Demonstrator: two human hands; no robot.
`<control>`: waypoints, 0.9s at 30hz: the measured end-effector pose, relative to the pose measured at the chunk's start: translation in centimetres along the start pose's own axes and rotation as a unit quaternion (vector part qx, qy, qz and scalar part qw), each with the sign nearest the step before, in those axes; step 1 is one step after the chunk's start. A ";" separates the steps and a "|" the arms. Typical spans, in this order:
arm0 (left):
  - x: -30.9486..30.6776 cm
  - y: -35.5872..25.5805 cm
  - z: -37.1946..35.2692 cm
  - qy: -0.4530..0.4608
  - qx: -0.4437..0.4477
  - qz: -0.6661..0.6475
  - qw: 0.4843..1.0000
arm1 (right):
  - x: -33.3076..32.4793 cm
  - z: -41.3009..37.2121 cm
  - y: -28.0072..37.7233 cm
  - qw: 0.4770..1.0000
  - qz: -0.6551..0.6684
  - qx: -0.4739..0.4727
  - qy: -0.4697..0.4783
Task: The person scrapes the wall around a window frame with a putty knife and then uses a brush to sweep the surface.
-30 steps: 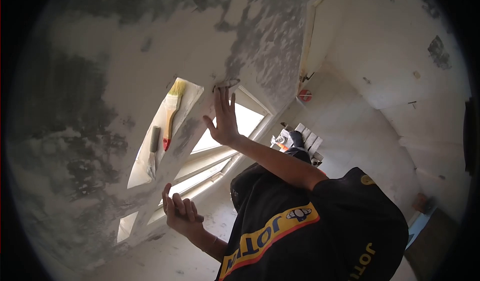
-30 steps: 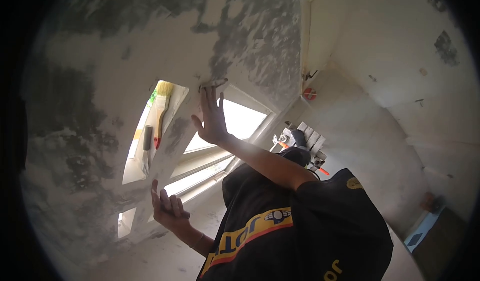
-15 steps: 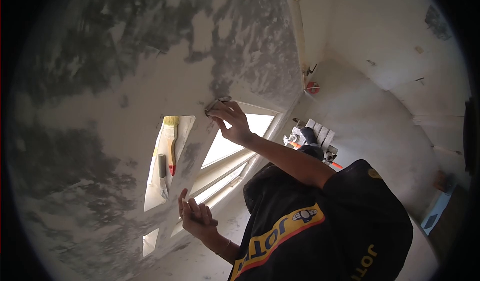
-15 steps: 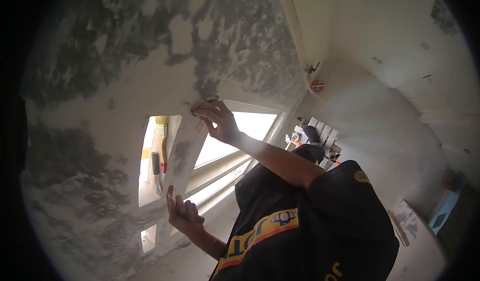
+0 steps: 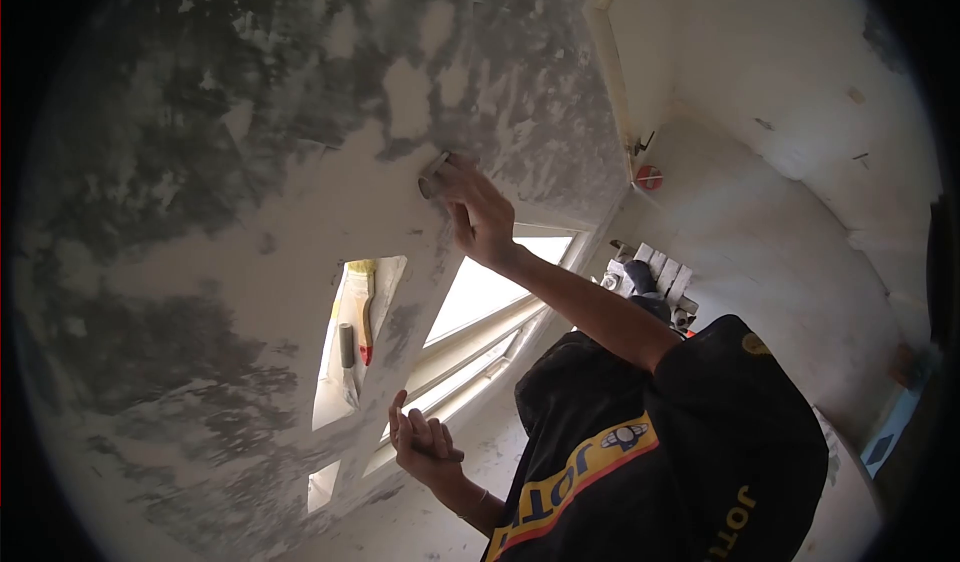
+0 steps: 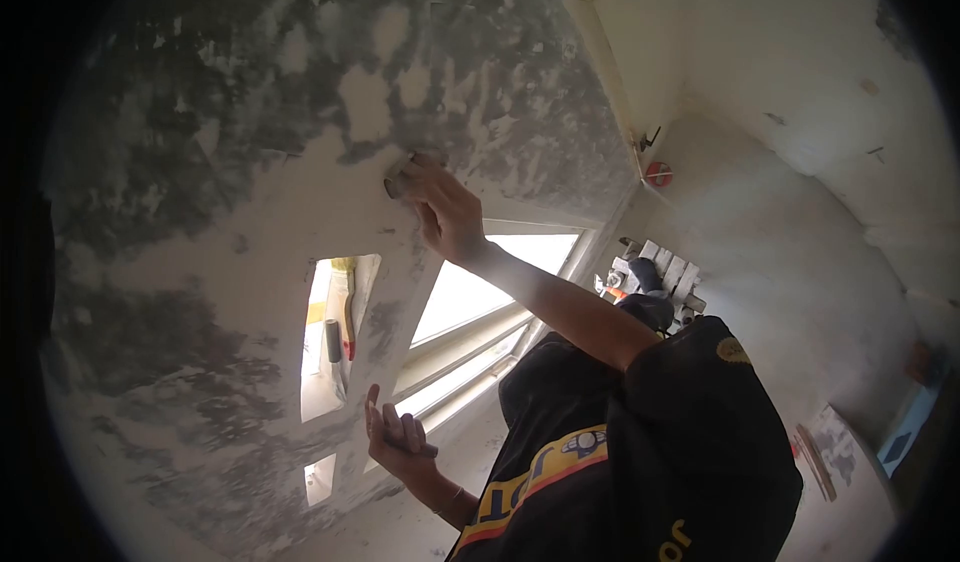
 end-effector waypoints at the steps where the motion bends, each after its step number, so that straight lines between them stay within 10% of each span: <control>1: 0.2 0.1 0.0 0.010 -0.002 -0.005 1.000 | 0.0 -1.0 -0.1 1.000 0.003 0.000 -0.001; 10: 1.6 0.4 -0.4 0.049 -0.002 0.030 0.998 | 0.1 -5.4 -0.2 0.968 -0.001 0.012 0.249; 17: -0.1 1.2 -1.0 0.008 -0.012 0.029 0.999 | 1.7 -1.1 0.4 0.985 -0.019 -0.011 0.169; 24: 2.1 -0.2 -1.1 0.002 -0.010 0.015 1.000 | -0.3 -10.8 -3.2 0.881 -0.095 -0.028 0.462; 27: 1.3 -0.1 -1.8 -0.008 0.015 0.006 1.000 | -0.1 -4.3 -3.1 0.942 -0.098 -0.034 0.320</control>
Point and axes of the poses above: each hand's wrist, its own z-axis towards the middle knuckle, its own x-axis out of the palm, y = z × x, the point moved 4 cm from there along z, towards the middle knuckle, and after that the axes turned 8 degrees about z, right-handed, at the moved point
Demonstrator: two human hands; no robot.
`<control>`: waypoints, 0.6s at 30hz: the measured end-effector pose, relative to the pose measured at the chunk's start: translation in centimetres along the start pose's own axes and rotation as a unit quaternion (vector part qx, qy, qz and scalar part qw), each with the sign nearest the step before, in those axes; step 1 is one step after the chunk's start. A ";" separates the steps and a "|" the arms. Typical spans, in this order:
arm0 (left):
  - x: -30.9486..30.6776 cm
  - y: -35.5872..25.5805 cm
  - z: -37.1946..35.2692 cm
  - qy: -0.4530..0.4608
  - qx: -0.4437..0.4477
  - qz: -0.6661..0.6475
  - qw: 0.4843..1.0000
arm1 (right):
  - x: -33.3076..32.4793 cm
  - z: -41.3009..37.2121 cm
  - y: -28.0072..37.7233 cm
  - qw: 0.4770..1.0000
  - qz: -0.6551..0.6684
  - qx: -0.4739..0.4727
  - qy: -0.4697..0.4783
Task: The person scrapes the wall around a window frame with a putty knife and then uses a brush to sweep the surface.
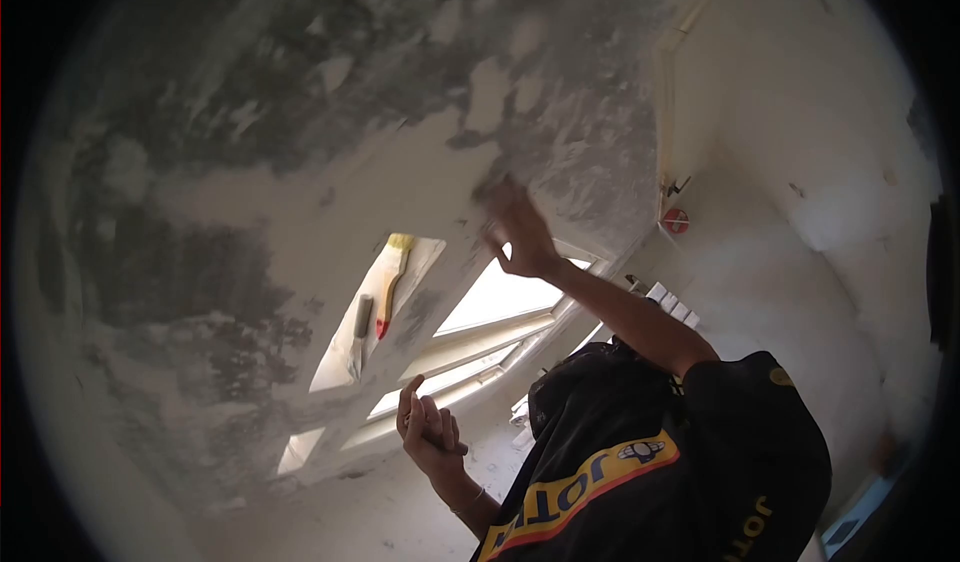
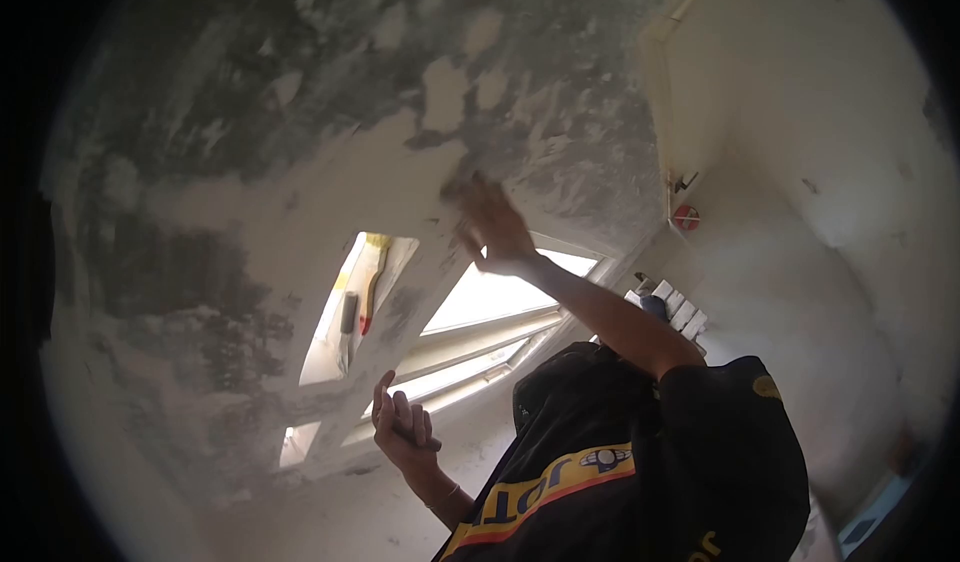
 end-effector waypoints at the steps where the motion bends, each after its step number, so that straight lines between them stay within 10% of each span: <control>1: -0.5 0.3 -0.3 -0.005 -0.008 -0.019 1.000 | -1.1 2.3 -0.3 0.998 0.006 0.010 -0.059; 7: -2.4 2.1 -1.0 -0.048 -0.043 -0.078 0.995 | -4.3 9.0 4.0 0.974 0.062 -0.052 -0.210; 12: -1.2 1.2 0.1 0.020 -0.022 -0.022 0.999 | -0.2 0.2 2.8 0.987 -0.012 -0.031 0.155; 18: -1.9 1.9 -0.3 -0.031 -0.037 -0.037 0.998 | -2.7 6.7 3.6 0.999 -0.010 -0.035 0.000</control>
Point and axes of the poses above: each hand's wrist, its own z-axis towards the middle knuckle, its own x-axis out of the palm, y = z × x, the point moved 4 cm from there along z, towards the middle knuckle, and after that the axes turned 8 degrees about z, right-handed, at the moved point
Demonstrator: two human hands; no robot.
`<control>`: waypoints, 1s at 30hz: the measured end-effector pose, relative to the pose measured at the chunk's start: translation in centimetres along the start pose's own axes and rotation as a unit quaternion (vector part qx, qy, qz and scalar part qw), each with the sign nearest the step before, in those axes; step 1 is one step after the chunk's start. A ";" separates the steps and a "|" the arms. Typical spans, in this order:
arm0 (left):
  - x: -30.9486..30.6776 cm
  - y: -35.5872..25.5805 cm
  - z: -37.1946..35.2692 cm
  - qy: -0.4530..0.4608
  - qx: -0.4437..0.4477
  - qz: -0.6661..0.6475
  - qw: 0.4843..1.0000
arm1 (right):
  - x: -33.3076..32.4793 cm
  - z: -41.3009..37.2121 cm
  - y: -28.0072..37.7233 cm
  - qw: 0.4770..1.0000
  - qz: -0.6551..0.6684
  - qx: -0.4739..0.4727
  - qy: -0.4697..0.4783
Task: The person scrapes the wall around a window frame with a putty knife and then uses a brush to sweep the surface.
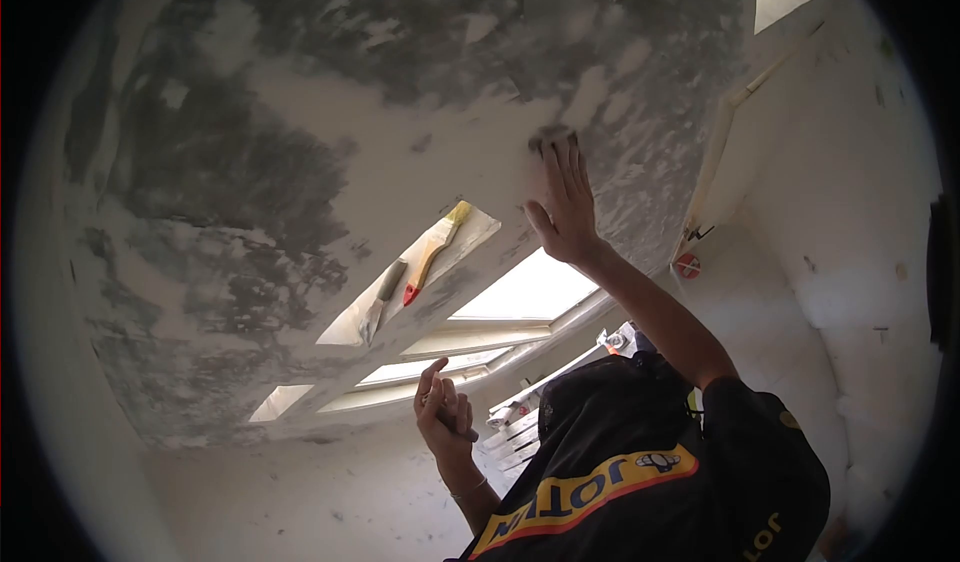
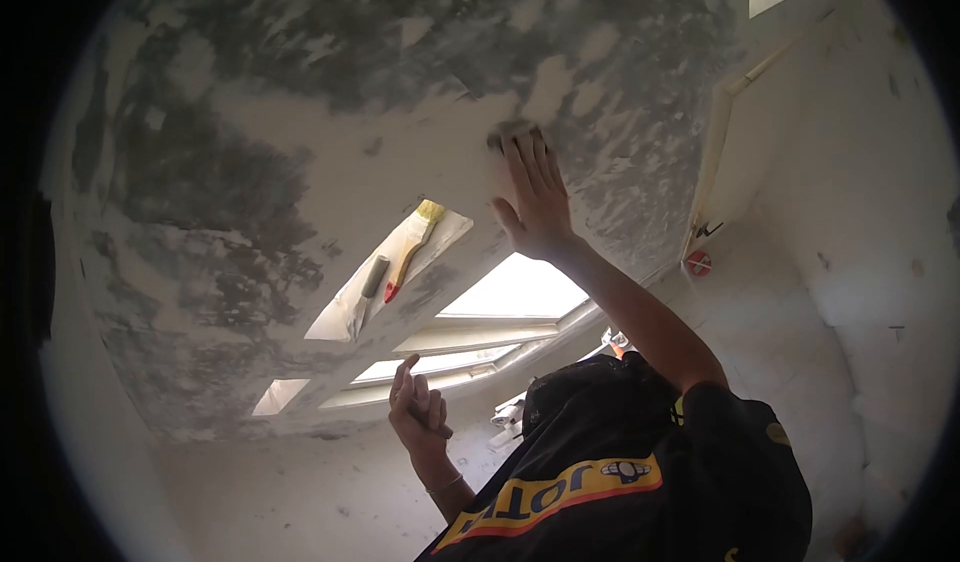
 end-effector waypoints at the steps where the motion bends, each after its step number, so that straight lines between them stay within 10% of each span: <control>1: -0.3 0.4 0.0 -0.002 0.000 -0.002 1.000 | -0.2 1.4 1.1 0.997 0.023 0.004 -0.075; 4: -0.8 1.0 0.3 -0.003 -0.010 -0.034 0.999 | 2.4 1.6 4.4 0.996 0.016 -0.028 -0.082; 7: -0.9 0.8 0.5 0.028 -0.009 -0.039 0.999 | 5.1 -1.8 5.2 0.990 0.010 -0.028 0.137; 14: -2.2 0.4 0.7 0.007 0.002 -0.039 0.999 | 4.2 0.8 8.3 0.992 0.098 0.025 -0.069; 21: -2.2 -0.5 1.2 0.032 -0.007 -0.019 0.999 | 6.7 -2.3 8.7 0.984 -0.023 -0.058 0.166; 30: -5.5 -0.3 0.8 -0.012 0.007 -0.049 0.999 | 7.0 -1.1 11.4 0.993 0.089 0.066 0.028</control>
Point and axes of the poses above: each hand's wrist, its own z-axis towards the middle knuckle, its own x-axis out of the palm, y = z × x, the point moved 4 cm from there along z, towards the middle knuckle, and after that the axes turned 8 degrees about z, right-handed, at the moved point
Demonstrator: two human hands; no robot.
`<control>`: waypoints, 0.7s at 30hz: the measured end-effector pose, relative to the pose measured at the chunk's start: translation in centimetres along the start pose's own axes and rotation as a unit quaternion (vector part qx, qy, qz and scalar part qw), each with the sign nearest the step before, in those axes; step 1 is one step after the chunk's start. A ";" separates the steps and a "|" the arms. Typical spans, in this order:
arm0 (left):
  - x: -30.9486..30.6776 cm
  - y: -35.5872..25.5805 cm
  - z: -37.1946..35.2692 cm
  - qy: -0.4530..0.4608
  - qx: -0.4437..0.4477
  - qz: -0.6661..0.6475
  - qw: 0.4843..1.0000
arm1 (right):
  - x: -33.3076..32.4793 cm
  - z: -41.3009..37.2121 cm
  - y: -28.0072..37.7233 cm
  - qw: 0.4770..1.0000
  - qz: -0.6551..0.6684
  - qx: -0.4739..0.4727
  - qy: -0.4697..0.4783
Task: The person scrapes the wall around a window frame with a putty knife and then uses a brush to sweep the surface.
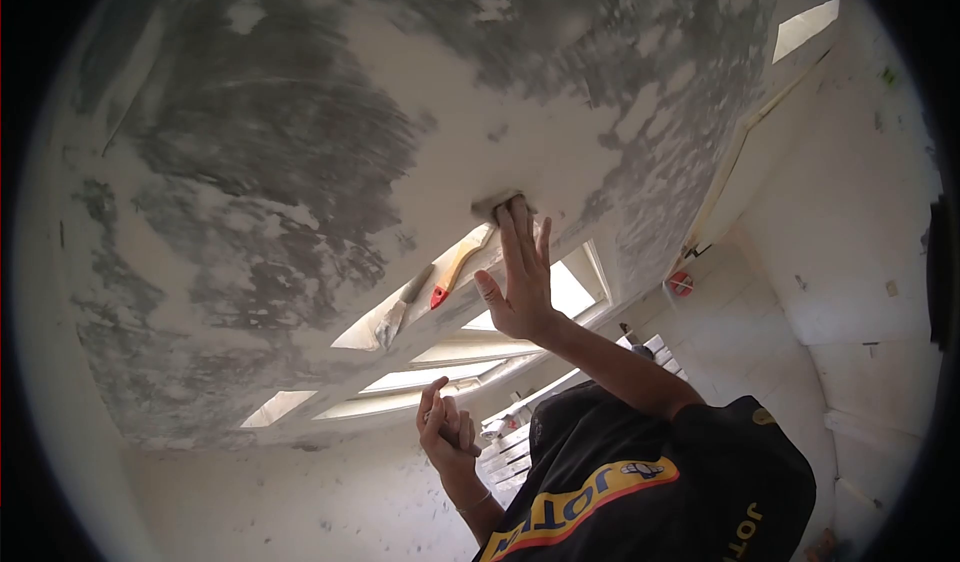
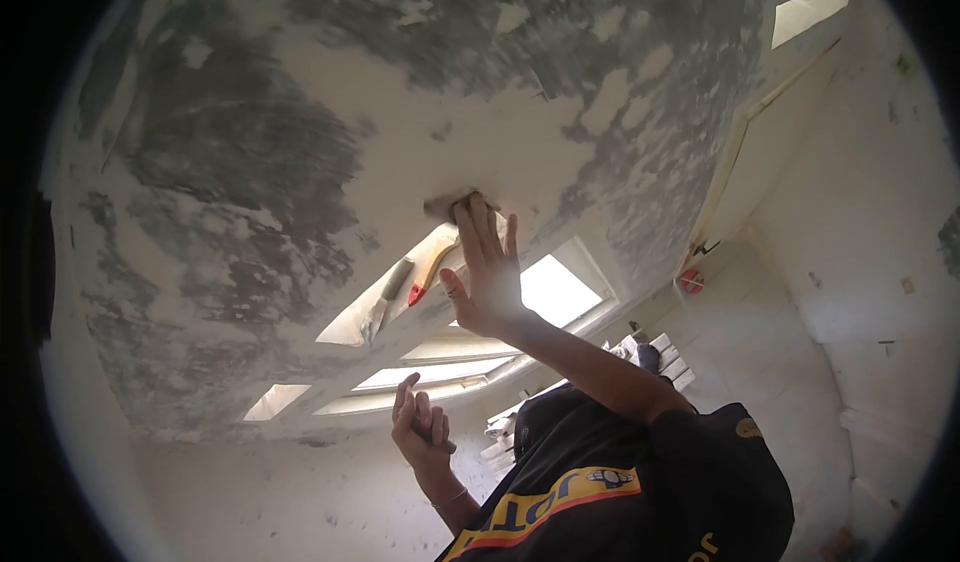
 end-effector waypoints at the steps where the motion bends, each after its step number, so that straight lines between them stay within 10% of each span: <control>1: -0.1 -0.1 -0.1 0.003 0.000 -0.001 1.000 | -0.6 0.5 0.3 0.999 -0.012 0.011 -0.036; 5: -1.1 0.1 -0.1 -0.002 0.005 -0.001 1.000 | -1.5 2.0 -0.2 0.995 -0.024 -0.002 -0.097; 9: -0.8 0.5 1.1 -0.004 -0.017 -0.032 0.999 | 1.4 0.5 1.5 0.994 -0.058 -0.018 0.086; 15: 0.6 -0.6 2.3 0.047 -0.014 -0.004 0.999 | -0.7 1.0 -1.7 0.972 -0.205 -0.045 0.106; 21: 0.0 0.0 1.8 0.028 -0.018 -0.007 0.999 | -8.7 7.9 -1.6 0.981 -0.072 -0.002 -0.178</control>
Point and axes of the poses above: each hand's wrist, its own z-axis towards the middle knuckle, its own x-axis out of the palm, y = z × x, the point moved 4 cm from there along z, towards the middle knuckle, and after that the axes turned 8 degrees about z, right-handed, at the moved point
